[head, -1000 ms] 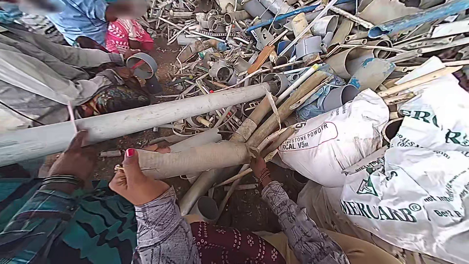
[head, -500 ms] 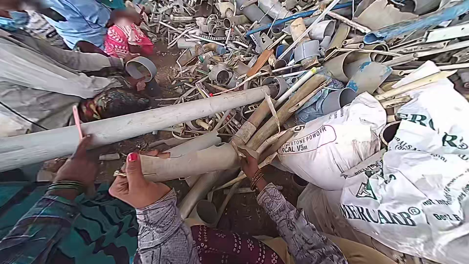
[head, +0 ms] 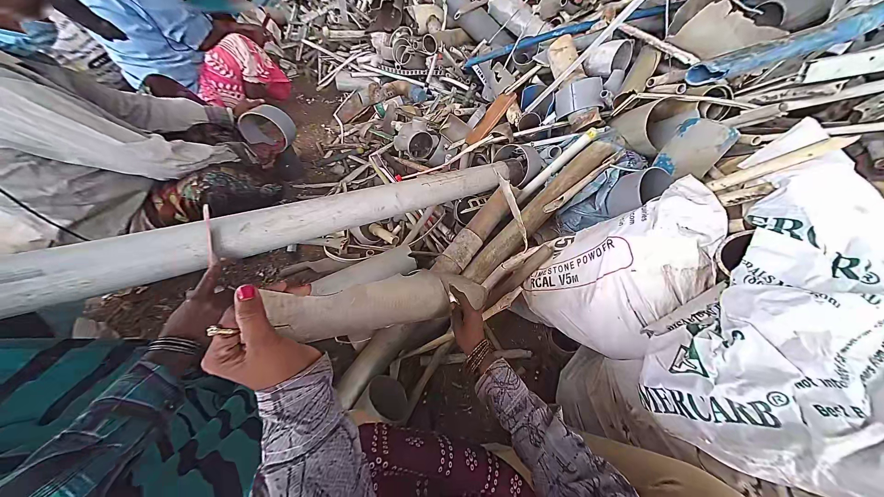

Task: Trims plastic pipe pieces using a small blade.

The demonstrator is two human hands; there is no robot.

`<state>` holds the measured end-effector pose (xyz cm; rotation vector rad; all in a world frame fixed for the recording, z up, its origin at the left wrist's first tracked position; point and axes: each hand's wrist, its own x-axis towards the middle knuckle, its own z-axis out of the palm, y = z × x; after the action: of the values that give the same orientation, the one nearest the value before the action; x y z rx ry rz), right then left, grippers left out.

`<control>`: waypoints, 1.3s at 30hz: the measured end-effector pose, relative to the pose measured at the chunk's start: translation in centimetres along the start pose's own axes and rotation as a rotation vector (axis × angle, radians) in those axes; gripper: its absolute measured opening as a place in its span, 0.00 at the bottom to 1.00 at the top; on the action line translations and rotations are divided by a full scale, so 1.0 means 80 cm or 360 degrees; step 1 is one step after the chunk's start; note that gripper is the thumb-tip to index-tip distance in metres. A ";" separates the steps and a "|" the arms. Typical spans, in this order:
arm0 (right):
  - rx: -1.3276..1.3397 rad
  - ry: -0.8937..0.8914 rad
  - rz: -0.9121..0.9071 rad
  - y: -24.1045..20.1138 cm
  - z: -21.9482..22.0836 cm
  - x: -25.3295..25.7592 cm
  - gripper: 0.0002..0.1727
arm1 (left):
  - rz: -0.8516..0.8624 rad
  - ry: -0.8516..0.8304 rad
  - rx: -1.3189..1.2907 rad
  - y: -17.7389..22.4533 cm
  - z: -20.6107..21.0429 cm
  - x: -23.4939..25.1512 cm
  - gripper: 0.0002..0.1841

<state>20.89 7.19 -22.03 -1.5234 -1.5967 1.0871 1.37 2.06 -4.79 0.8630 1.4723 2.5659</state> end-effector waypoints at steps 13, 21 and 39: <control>-0.0255 -0.0082 0.0457 0.040 0.003 0.001 0.27 | -0.0229 0.0261 0.0328 0.009 0.005 0.022 0.13; -0.0466 -0.0098 0.0745 0.069 -0.014 0.018 0.29 | -0.0260 0.0229 0.0344 -0.003 -0.001 0.026 0.13; -0.0217 0.0178 0.1003 0.088 0.021 -0.008 0.32 | -0.0381 0.0087 0.0395 -0.009 -0.017 0.032 0.12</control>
<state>22.53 6.14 -29.02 -2.2223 -1.1517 1.1988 -1.66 2.22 -4.80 0.5975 1.8151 2.2857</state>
